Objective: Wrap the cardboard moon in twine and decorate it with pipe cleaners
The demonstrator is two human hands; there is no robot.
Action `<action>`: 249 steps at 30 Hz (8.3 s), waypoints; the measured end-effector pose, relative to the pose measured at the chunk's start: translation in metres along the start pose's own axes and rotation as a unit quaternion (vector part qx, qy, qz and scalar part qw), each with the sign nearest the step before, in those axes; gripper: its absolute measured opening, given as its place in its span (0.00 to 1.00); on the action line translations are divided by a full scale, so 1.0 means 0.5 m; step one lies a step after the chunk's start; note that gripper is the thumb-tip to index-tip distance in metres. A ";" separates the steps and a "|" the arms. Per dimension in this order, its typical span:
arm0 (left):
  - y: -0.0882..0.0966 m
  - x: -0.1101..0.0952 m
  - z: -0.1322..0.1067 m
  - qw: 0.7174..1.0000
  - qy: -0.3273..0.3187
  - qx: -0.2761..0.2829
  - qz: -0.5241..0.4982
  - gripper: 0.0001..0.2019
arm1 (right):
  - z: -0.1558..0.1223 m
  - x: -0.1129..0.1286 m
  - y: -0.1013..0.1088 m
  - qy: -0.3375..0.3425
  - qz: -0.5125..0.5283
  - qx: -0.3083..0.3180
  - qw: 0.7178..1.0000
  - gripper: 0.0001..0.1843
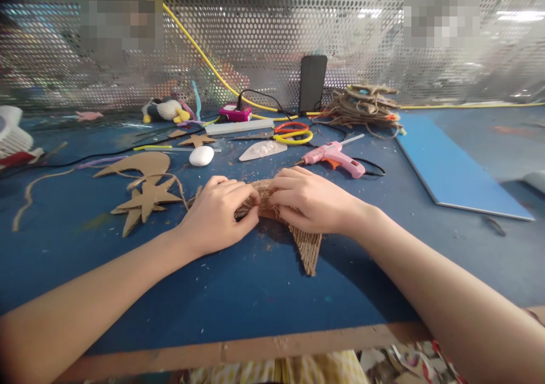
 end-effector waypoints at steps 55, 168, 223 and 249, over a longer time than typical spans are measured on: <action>0.002 0.006 0.002 0.997 0.069 -0.022 -0.032 0.04 | -0.099 -0.151 0.002 -0.513 -0.189 0.105 0.831 0.13; -0.005 0.014 0.000 0.996 0.009 0.020 -0.092 0.10 | -0.116 -0.164 -0.070 -0.427 -0.249 -0.200 0.846 0.39; 0.002 -0.001 -0.002 0.983 -0.155 -0.002 0.102 0.13 | -0.020 -0.030 0.004 -0.007 -0.035 -0.015 0.999 0.18; 0.011 -0.014 -0.015 0.983 -0.030 -0.115 0.143 0.11 | -0.013 0.027 0.014 -0.233 -0.187 0.033 0.954 0.34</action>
Point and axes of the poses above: each hand's wrist, its own z-axis towards the middle knuckle, its own y-axis out of the back of the hand, x = y × z, the point moved 1 cm from there along z, towards the middle knuckle, and after that the axes turned 13 degrees about -z, right-handed, at the moved point
